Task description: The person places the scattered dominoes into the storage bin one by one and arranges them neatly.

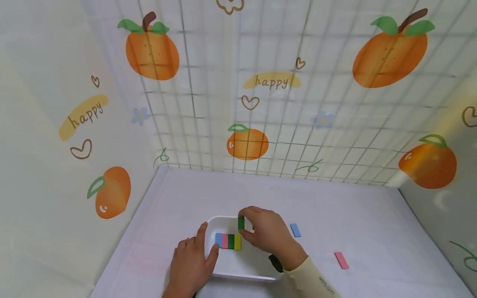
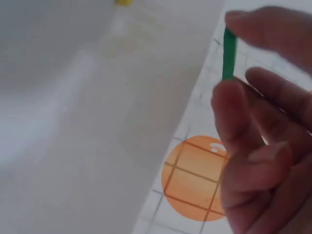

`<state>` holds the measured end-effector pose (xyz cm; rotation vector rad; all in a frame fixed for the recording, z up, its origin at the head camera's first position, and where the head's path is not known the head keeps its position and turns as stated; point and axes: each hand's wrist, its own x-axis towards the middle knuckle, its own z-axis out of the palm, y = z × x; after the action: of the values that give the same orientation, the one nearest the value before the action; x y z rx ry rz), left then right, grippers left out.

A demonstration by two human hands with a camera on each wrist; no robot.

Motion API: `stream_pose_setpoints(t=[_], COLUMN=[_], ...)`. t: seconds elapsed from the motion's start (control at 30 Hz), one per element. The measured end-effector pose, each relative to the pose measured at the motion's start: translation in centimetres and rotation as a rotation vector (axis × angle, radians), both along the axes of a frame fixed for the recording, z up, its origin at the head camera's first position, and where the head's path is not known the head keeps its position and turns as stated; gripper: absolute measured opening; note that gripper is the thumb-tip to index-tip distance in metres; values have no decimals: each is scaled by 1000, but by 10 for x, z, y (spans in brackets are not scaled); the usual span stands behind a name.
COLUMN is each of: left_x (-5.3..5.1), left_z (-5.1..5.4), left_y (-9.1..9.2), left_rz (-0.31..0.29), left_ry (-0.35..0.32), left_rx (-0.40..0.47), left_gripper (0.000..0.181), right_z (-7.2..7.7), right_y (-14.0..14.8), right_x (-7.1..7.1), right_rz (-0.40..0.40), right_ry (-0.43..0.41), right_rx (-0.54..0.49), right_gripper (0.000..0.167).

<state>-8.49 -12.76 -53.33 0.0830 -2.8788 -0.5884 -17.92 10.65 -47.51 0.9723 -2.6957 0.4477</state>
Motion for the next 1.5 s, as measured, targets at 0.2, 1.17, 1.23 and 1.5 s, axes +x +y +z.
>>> stream_pose_setpoints(t=[0.2, 1.17, 1.23, 1.5], left_x=[-1, 2, 2, 2], left_z=[-1, 3, 3, 3], left_y=[0, 0, 0, 0], left_rz=[-3, -1, 4, 1], left_ry=[0, -45, -54, -38], left_rx=[-11, -11, -11, -11], left_gripper=[72, 73, 73, 73], right_z=[1, -10, -11, -11], right_y=[-5, -13, -14, -16], right_x=[4, 6, 6, 6], right_rz=[54, -123, -122, -109], right_ry=[-119, -311, -307, -269], right_rx=[41, 286, 295, 325], right_gripper=[49, 48, 49, 48])
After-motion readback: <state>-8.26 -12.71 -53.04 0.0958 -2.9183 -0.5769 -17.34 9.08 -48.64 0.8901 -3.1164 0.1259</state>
